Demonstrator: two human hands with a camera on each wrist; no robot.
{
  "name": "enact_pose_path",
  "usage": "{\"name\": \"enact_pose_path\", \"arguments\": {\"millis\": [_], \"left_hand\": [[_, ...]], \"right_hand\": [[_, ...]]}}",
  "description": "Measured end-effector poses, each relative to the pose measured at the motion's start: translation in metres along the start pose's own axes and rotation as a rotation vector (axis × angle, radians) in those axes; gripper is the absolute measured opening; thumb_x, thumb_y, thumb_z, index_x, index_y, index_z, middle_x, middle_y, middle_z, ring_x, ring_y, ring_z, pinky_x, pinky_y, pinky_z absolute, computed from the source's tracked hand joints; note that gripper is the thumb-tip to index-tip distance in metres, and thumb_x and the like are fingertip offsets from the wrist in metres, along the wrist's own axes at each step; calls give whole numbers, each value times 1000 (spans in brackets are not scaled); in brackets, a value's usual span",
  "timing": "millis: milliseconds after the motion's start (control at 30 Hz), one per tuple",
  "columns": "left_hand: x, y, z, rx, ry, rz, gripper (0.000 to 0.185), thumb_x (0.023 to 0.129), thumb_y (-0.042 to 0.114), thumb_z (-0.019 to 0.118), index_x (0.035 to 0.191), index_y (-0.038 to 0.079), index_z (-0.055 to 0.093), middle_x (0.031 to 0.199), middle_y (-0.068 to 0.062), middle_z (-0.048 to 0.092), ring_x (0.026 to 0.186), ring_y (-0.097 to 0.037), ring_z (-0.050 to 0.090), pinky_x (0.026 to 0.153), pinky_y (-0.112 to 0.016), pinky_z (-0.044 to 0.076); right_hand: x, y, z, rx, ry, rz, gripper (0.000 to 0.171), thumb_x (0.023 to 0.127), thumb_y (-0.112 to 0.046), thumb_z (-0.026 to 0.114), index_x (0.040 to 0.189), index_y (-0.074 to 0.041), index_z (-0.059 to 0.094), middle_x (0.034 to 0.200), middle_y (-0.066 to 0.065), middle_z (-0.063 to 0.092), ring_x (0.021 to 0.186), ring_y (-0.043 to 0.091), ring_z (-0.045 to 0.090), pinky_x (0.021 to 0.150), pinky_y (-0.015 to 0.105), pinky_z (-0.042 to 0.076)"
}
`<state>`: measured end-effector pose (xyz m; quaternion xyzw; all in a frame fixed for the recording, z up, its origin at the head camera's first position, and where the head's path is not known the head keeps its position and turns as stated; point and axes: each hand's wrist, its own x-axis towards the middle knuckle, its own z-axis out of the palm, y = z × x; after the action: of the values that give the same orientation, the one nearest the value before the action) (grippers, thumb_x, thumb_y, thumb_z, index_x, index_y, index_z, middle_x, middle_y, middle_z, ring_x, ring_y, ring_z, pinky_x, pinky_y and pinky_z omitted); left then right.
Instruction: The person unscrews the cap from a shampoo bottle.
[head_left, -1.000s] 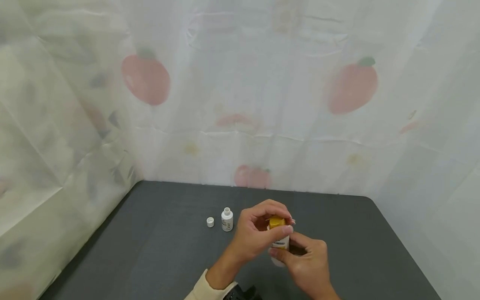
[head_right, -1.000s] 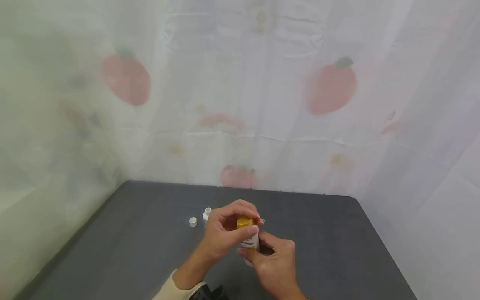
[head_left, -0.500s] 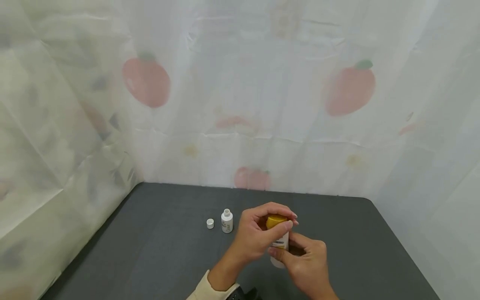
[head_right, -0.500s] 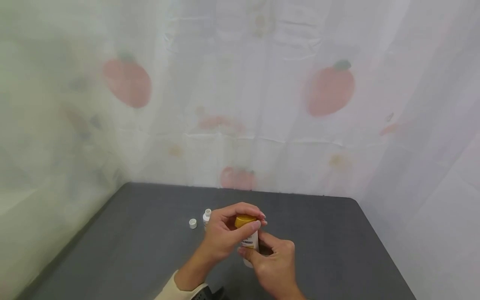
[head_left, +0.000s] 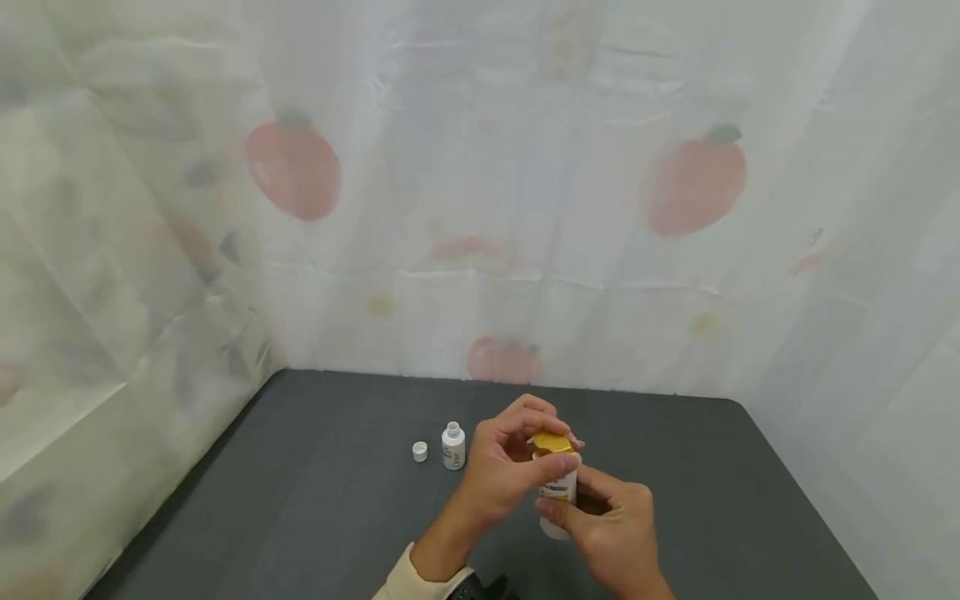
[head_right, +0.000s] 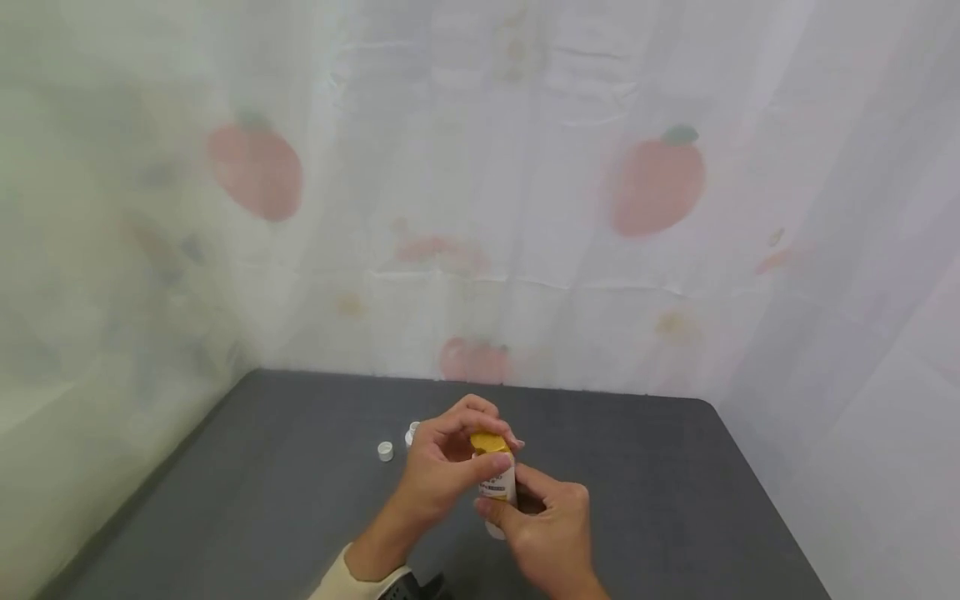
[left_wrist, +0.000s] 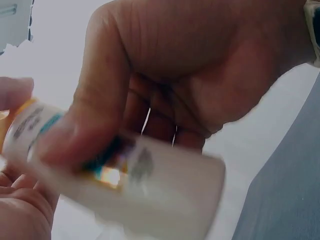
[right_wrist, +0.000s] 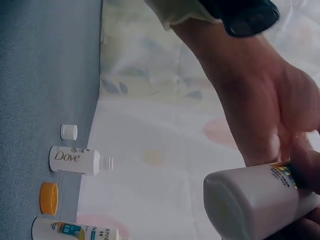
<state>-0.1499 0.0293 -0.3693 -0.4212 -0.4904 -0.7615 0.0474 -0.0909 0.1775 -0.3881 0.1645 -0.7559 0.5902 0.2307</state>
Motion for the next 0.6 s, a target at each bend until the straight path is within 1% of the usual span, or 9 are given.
{"name": "enact_pose_path", "arguments": {"millis": [67,133,167,233,300,367,433,500,600], "left_hand": [[1,0,1,10,-5,10,22,96,-5,68,111,-19,63,108,-23,57,101,-4,70,87,-19,59],[2,0,3,10,-20,41,17,97,-6,65,109,-18,64,107,-36,55,100,-5,70,87,-22,61],[3,0,4,7,-27,52,17,97,-6,65,109,-18,63,107,-41,54,101,-5,72,86,-23,62],[3,0,5,7,-38,65,17,97,-6,66,109,-17,63,105,-41,57,100,-5,73,84,-26,63],[2,-1,3,-2,-56,77,17,98,-3,67,109,-16,63,102,-39,58,99,-5,71,84,-27,63],[0,-3,-1,-32,-84,85,19,100,0,63,112,-16,63,103,-38,55,102,-7,69,86,-25,61],[0,-5,-6,-73,-119,102,23,102,0,56,116,-17,62,106,-37,51,107,-10,67,90,-26,59],[-1,-6,-10,-111,-139,106,26,102,-1,52,120,-19,60,108,-29,53,110,-11,68,93,-26,59],[-2,-6,-10,-124,-118,83,26,101,-4,56,119,-22,59,111,-12,56,109,-10,71,95,-26,59]], "right_hand": [[-1,-1,3,0,-12,-14,29,78,3,86,107,1,80,87,15,81,76,2,77,63,25,64],[-2,-1,5,10,-20,-23,30,79,4,86,108,2,80,87,17,81,76,2,77,62,25,63],[-2,-1,5,20,-19,-13,30,79,4,85,109,3,79,88,18,81,76,3,77,62,26,64],[-2,-2,5,32,-10,2,31,78,5,85,109,5,79,88,19,80,76,4,77,62,27,64],[-2,-2,4,39,5,29,30,77,6,86,107,4,80,87,18,80,75,5,77,62,27,64],[-1,-2,3,36,11,42,30,76,6,87,105,4,80,86,17,80,75,5,77,62,26,64],[-1,-1,2,31,13,54,30,75,5,88,104,2,81,87,17,81,75,5,77,63,26,64],[0,-2,2,26,20,75,30,75,4,88,104,0,81,87,17,81,75,5,77,64,25,64],[-2,-4,4,-3,32,108,30,75,1,90,103,-4,82,87,14,81,74,5,77,64,25,63]]}}
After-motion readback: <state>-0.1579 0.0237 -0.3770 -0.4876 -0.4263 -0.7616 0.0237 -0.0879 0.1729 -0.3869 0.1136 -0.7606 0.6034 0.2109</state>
